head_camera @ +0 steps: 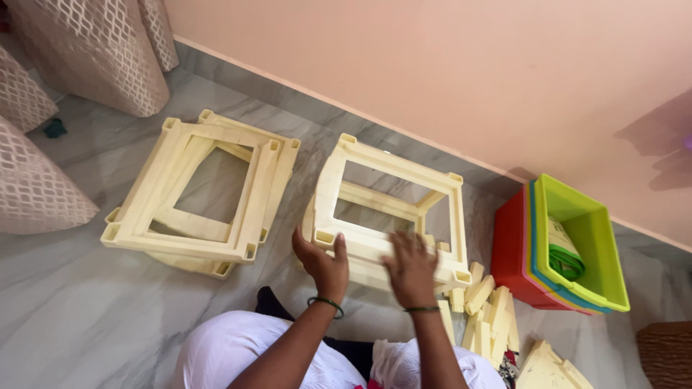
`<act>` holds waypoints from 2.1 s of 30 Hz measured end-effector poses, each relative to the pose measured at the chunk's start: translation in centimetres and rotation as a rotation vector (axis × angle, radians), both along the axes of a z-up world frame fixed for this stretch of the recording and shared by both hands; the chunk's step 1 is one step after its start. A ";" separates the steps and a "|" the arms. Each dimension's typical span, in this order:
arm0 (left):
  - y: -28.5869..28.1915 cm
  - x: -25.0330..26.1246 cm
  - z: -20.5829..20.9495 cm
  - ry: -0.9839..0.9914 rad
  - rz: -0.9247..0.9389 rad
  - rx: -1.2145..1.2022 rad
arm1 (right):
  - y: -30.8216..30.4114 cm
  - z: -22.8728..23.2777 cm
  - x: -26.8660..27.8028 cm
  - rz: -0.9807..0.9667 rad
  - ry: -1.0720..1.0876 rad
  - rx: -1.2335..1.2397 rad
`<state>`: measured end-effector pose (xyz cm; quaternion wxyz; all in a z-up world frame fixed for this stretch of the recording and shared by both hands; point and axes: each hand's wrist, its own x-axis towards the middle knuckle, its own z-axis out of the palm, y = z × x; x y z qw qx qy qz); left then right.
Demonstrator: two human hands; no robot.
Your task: The person assembles a plastic stool by hand, connecting frame pieces and inserting legs into the frame. The person works on the floor, handling multiple plastic components to build the stool structure.
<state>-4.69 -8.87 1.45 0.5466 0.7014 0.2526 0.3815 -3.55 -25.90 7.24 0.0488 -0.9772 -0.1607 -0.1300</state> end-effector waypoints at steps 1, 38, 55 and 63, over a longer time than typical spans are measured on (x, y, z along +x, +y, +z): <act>-0.7 -0.4 0.3 0.007 -0.021 0.026 | -2.0 -0.1 0.3 -0.079 -0.032 0.007; -2.8 -2.4 3.6 0.051 -0.358 0.101 | 1.3 6.9 -10.3 -0.257 0.057 0.121; -3.5 -3.2 4.1 0.117 -0.382 0.145 | -6.7 3.2 -1.9 0.078 -0.024 0.163; -1.6 -1.2 3.1 0.267 -0.441 0.234 | -6.1 1.8 -3.3 0.100 -0.082 0.180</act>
